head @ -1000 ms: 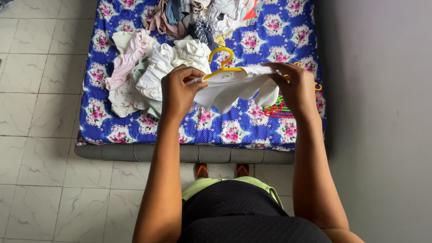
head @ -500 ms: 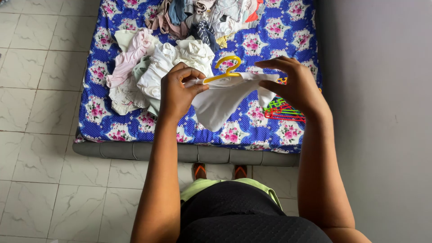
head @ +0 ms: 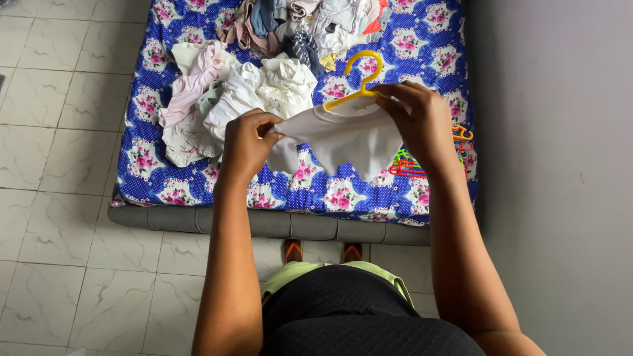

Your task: Hanging baby clothes on hangers and placing them in a closet.

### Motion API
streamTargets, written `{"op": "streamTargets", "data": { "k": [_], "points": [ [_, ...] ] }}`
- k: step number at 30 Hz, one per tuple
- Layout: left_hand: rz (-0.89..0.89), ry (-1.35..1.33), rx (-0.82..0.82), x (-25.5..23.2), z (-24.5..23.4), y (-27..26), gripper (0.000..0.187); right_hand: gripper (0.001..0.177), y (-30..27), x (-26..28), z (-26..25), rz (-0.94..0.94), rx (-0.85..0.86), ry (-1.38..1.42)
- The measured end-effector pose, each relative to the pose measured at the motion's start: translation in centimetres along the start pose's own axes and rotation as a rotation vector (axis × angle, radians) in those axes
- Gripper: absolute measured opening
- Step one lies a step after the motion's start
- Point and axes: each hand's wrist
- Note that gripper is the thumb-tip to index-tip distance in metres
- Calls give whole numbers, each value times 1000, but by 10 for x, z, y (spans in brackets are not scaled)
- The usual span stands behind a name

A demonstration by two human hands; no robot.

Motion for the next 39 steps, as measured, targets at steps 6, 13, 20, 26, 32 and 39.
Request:
{"op": "streamTargets", "data": {
  "k": [6,13,20,26,32,39],
  "points": [
    [58,94,-214,-19,-17,2,19,19,-2,-3,4,52,-44,-144],
    [28,182,-165,-46,-11,5,25,20,1,-11,16,35,-76,121],
    [242,52,-126,-45,16,15,33,25,8,-2,14,-15,93,91],
    [15,-204,-151,-20,26,15,17,43,8,-7,-9,-136,27,105],
    [-4,-140,-137,-34,6,22,15,27,-3,-53,8,151,84,128],
    [79,-47,-99,-37,-1,27,19,20,7,-52,4,143,-11,-143]
  ]
}}
Point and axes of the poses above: each hand's wrist, its own y-axis towards the middle knuckle, its own z-axis out of the palm, x = y × z, and after that the axes turned 6 degrees about z, right-handed
